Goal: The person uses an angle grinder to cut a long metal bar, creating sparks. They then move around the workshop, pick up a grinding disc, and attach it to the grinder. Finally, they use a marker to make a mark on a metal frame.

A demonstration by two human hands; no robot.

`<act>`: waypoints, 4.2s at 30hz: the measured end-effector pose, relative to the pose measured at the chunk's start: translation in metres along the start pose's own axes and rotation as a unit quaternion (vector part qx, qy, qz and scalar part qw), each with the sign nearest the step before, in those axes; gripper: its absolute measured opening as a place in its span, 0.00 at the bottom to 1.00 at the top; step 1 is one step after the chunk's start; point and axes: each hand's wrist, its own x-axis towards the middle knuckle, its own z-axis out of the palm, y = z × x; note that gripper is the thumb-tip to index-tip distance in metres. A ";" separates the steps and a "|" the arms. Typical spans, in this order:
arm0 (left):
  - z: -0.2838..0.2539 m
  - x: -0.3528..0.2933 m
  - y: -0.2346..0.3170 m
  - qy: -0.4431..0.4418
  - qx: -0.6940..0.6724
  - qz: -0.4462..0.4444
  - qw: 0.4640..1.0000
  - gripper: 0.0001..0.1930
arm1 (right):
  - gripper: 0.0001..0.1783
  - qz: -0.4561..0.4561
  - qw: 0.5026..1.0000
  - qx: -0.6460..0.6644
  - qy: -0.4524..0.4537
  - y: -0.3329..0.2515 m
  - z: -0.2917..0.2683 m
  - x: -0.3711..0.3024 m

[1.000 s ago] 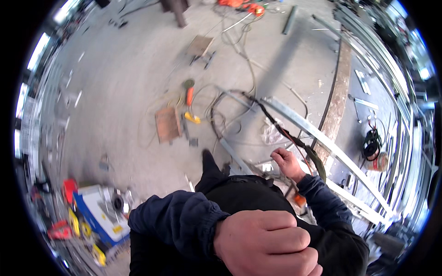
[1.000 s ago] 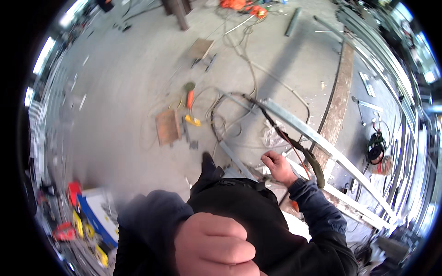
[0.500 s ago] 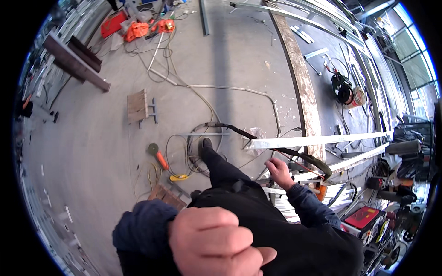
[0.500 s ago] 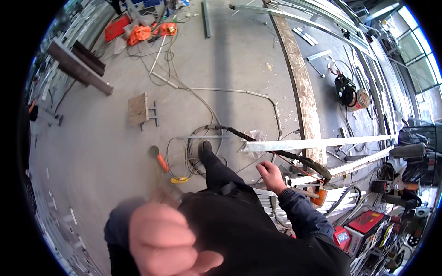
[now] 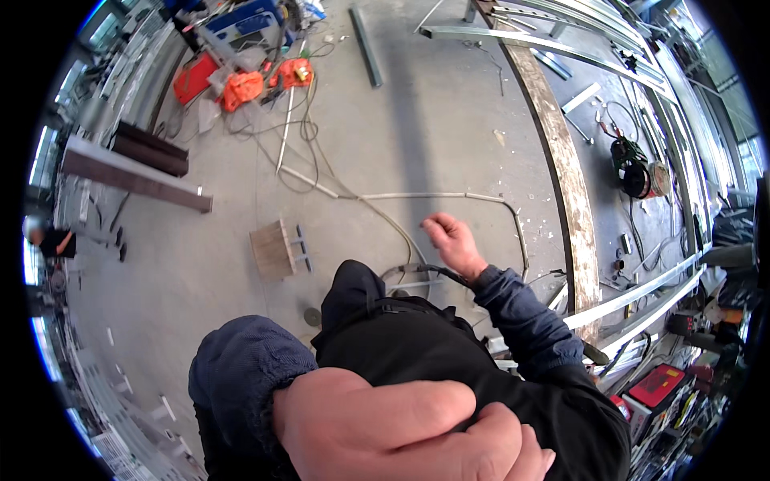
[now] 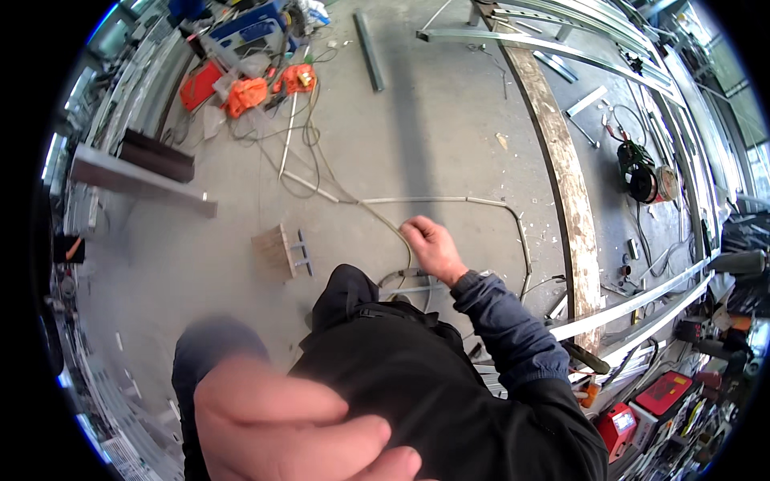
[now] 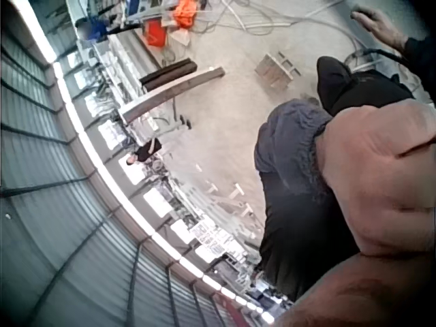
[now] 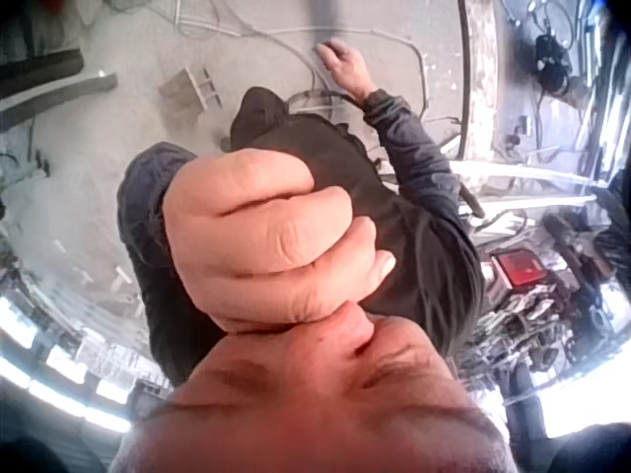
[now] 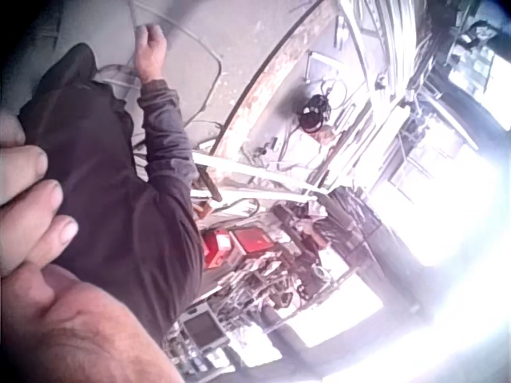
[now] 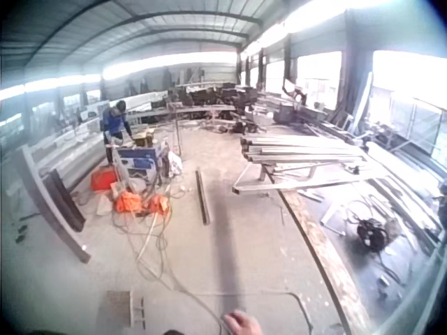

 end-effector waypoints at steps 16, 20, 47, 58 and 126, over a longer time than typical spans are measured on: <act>0.027 0.062 -0.540 -0.362 -0.131 -0.016 0.923 0.08 | 0.11 0.233 0.892 0.202 0.332 0.026 -0.111 0.347; 0.074 0.000 -0.668 -0.390 -0.147 -0.206 0.885 0.06 | 0.11 0.177 0.888 0.200 0.375 0.001 -0.178 0.471; 0.271 -0.018 -1.119 -0.475 0.061 -0.686 0.548 0.14 | 0.43 0.231 0.843 -0.202 0.442 0.088 -0.642 1.125; 0.278 -0.047 -1.140 -0.504 -0.007 -0.723 0.472 0.15 | 0.22 0.291 0.822 -0.200 0.446 0.088 -0.653 1.209; 0.528 -0.343 0.488 -0.835 -0.482 -0.103 0.246 0.06 | 0.19 0.571 0.458 0.307 0.609 0.240 0.601 -0.479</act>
